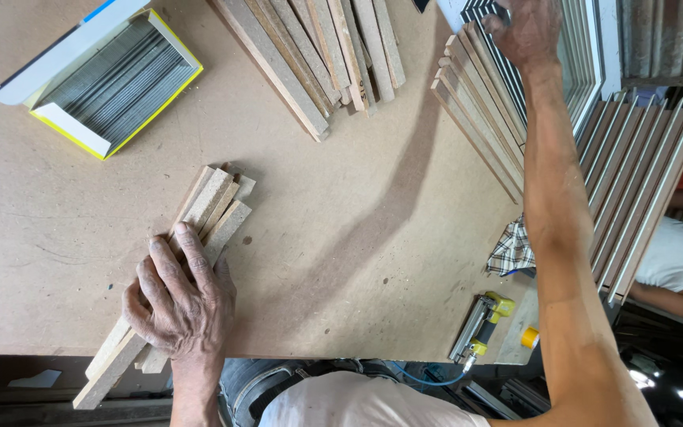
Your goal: The person assembles picture frames by attaching dark trim pieces to a backing board using a pneumatic nail gun. They repeatedly position the trim, staple it in place, flip the frame to wipe the glass with a cloth, and then stack the completed unit.
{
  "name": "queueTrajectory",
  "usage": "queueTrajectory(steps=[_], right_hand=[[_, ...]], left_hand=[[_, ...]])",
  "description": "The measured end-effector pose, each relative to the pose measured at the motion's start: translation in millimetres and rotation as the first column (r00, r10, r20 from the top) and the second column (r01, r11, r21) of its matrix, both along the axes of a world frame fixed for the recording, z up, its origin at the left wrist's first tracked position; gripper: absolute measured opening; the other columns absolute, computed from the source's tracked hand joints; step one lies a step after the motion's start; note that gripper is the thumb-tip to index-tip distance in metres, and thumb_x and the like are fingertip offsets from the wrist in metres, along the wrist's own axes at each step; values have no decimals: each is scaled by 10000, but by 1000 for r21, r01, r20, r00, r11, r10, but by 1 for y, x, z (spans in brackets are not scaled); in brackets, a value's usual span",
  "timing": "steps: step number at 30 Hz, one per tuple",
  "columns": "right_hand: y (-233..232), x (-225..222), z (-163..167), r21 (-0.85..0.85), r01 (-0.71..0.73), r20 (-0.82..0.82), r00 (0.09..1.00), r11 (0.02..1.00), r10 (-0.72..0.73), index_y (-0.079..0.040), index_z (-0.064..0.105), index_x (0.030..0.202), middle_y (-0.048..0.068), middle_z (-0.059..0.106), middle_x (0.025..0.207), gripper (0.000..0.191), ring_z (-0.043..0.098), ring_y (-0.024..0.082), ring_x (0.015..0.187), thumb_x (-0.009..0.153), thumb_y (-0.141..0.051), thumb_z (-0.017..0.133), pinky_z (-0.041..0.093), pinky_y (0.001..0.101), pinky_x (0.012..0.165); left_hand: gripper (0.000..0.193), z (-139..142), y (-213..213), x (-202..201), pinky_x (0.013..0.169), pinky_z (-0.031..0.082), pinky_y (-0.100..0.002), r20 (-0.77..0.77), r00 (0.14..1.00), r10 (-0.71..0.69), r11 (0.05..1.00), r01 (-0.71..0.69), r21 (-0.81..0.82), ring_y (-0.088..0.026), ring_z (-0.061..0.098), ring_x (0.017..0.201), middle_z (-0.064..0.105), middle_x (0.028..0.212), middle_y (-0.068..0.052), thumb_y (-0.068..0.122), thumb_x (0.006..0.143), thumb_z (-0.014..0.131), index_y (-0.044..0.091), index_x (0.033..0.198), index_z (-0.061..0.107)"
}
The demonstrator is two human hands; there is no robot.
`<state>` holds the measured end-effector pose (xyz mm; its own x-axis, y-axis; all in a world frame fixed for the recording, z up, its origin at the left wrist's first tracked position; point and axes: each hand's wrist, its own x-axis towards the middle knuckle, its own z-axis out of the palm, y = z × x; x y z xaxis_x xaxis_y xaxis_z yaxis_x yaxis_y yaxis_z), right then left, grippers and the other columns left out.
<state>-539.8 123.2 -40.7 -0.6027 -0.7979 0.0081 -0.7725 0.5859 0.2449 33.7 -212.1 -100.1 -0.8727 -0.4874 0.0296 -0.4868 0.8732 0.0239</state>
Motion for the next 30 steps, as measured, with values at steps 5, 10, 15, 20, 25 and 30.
queueTrajectory(steps=[5, 10, 15, 20, 25, 30], right_hand=[[51, 92, 10, -110, 118, 72, 991, 987, -111, -71, 733, 1332, 119, 706, 1373, 400, 681, 289, 1260, 940, -93, 806, 558, 465, 1060], [166, 206, 9, -332, 648, 495, 738, 685, -458, 13, 703, 1293, 149, 750, 1140, 389, 740, 244, 983, 921, -78, 771, 600, 361, 862], [295, 270, 15, -476, 836, 755, 548, 272, -360, 68, 681, 1217, 166, 746, 1059, 342, 739, 205, 860, 906, -42, 771, 613, 318, 755], [368, 273, 40, -397, 845, 917, 381, -359, -116, 25, 695, 1119, 135, 742, 927, 217, 779, 216, 796, 905, 49, 672, 666, 341, 736], [405, 235, 65, -441, 684, 881, 453, -582, -135, 65, 709, 961, 165, 721, 842, 150, 790, 244, 739, 853, 123, 622, 680, 339, 703], [425, 183, 80, -717, 633, 689, 579, -292, -436, -17, 707, 1017, 110, 781, 830, 158, 764, 157, 741, 882, 42, 650, 611, 249, 636]], left_hand=[[548, 0, -4, -5, 952, 473, -454, -82, 996, -30, 999, 28, -33, -248, 644, 1167, 658, 1355, -136, 434, 1106, 569, 91, 1534, 571], [569, -20, -17, -9, 912, 472, -440, -169, 980, -106, 994, 97, -59, -237, 621, 1102, 640, 1331, -112, 412, 1114, 657, 37, 1525, 539], [630, -29, -31, -18, 950, 478, -505, -140, 982, -128, 990, 118, -74, -248, 608, 1102, 627, 1270, -105, 420, 1088, 687, 66, 1543, 432], [739, -4, 0, -24, 1063, 426, -643, -275, 934, -226, 944, 141, -298, -387, 542, 1281, 577, 1356, -225, 560, 1051, 659, 40, 1498, 385], [558, 38, 100, -75, 1047, 552, -552, -584, 790, -189, 896, 382, 227, -367, 591, 1263, 600, 1372, -258, 463, 1132, 684, 23, 1452, 560], [326, 95, 188, -198, 951, 607, -505, -622, 680, -388, 720, 645, 257, -398, 695, 1138, 699, 1231, -251, 161, 1027, 699, -44, 1277, 660]])
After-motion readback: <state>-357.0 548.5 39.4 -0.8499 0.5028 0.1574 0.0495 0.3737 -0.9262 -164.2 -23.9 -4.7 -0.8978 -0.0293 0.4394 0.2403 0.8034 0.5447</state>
